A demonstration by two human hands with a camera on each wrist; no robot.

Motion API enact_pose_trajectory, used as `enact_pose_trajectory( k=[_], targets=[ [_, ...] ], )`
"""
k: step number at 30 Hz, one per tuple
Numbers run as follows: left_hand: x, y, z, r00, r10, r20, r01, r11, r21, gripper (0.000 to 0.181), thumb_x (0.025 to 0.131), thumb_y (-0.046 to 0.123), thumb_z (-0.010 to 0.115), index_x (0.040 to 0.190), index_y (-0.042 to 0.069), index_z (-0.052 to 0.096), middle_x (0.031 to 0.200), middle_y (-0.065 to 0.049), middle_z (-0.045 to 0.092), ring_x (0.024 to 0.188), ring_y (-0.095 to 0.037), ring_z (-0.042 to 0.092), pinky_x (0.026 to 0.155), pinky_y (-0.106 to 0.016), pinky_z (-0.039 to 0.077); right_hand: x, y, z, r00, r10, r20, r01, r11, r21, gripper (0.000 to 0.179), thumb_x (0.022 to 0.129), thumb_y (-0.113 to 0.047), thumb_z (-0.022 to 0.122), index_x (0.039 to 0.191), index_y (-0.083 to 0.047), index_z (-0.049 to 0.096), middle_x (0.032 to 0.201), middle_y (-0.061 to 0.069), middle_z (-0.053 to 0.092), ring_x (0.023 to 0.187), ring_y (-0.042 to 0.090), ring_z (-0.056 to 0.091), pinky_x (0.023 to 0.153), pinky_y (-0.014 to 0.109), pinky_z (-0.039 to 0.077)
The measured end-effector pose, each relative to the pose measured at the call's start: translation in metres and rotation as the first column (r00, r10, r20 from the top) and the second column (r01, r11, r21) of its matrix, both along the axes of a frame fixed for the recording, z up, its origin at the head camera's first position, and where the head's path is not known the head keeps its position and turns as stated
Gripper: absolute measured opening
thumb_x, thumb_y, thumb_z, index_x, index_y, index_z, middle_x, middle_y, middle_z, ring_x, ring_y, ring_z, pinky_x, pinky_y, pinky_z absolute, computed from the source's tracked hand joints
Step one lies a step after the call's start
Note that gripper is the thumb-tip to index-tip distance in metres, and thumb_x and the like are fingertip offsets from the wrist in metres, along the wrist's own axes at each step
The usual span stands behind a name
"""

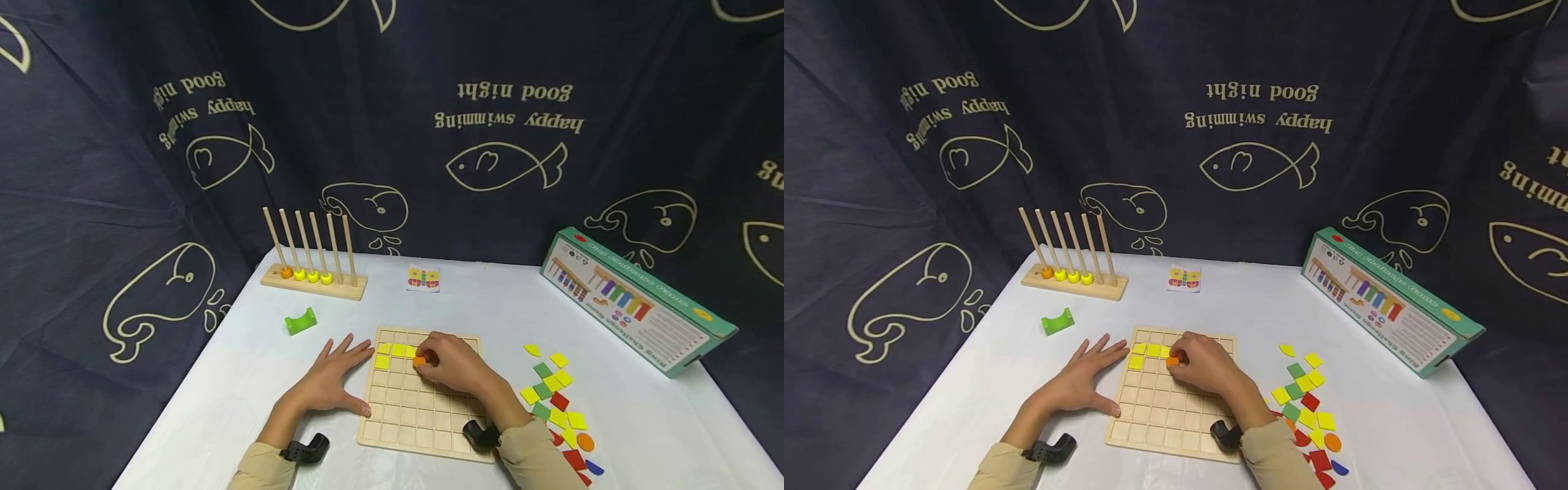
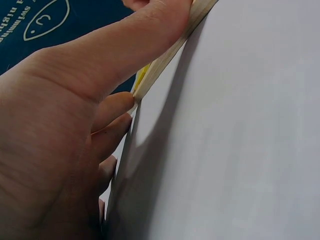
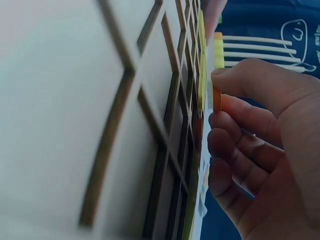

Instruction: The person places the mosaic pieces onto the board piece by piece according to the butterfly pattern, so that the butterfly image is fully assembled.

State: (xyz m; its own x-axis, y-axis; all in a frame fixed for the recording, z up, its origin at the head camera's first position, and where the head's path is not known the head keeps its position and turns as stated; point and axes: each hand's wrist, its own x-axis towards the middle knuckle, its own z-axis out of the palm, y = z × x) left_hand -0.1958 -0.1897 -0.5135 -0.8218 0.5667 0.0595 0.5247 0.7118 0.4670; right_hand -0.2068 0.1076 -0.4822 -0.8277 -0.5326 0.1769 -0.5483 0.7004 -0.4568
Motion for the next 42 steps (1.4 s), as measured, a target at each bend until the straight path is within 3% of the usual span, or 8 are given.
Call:
enact_pose_trajectory(
  k=[10,20,28,42],
  targets=[
    [0.001,0.0,0.003,1.0,0.007,0.009,-0.006,1.0,-0.014,0.117,0.052,0.077,0.074,0.149,0.021,0.039,0.155,0.004,0.028,0.145,-0.028,0.008,0.114,-0.053,-0.002,-0.005,-0.022,-0.001,0.999,0.046,0.007,-0.046,0.999,-0.015,0.017,0.083,-0.024,0.075,0.095,-0.013,0.072,0.082,-0.009,0.057,0.07,0.006,0.05,0.066,0.025,0.046],
    [0.002,0.002,0.004,1.0,0.002,0.012,-0.002,1.0,0.002,0.117,0.053,0.076,0.074,0.149,0.019,0.039,0.155,0.004,0.028,0.145,-0.028,0.008,0.113,-0.053,-0.002,-0.006,-0.028,0.0,0.998,0.057,0.018,-0.057,0.998,-0.005,0.015,0.084,-0.015,0.072,0.098,-0.012,0.074,0.086,-0.007,0.06,0.074,0.005,0.052,0.073,0.029,0.048],
    [0.0,0.001,0.003,1.0,-0.001,-0.005,0.001,1.0,-0.006,0.117,0.053,0.078,0.073,0.149,0.019,0.039,0.155,0.004,0.028,0.145,-0.028,0.009,0.113,-0.054,-0.001,-0.006,-0.033,0.002,0.995,0.104,0.012,-0.104,0.995,-0.015,0.018,0.083,-0.01,0.07,0.1,-0.011,0.075,0.088,-0.005,0.062,0.074,0.007,0.054,0.069,0.025,0.049],
    [0.002,0.001,0.004,1.0,-0.001,0.0,0.001,1.0,-0.008,0.117,0.053,0.077,0.074,0.148,0.018,0.039,0.155,0.004,0.028,0.145,-0.029,0.009,0.113,-0.054,-0.002,0.002,-0.019,0.009,0.992,0.116,0.044,-0.112,0.991,-0.08,0.019,0.083,-0.01,0.07,0.102,-0.011,0.074,0.086,-0.008,0.062,0.072,0.006,0.053,0.066,0.024,0.048]
  ],
)
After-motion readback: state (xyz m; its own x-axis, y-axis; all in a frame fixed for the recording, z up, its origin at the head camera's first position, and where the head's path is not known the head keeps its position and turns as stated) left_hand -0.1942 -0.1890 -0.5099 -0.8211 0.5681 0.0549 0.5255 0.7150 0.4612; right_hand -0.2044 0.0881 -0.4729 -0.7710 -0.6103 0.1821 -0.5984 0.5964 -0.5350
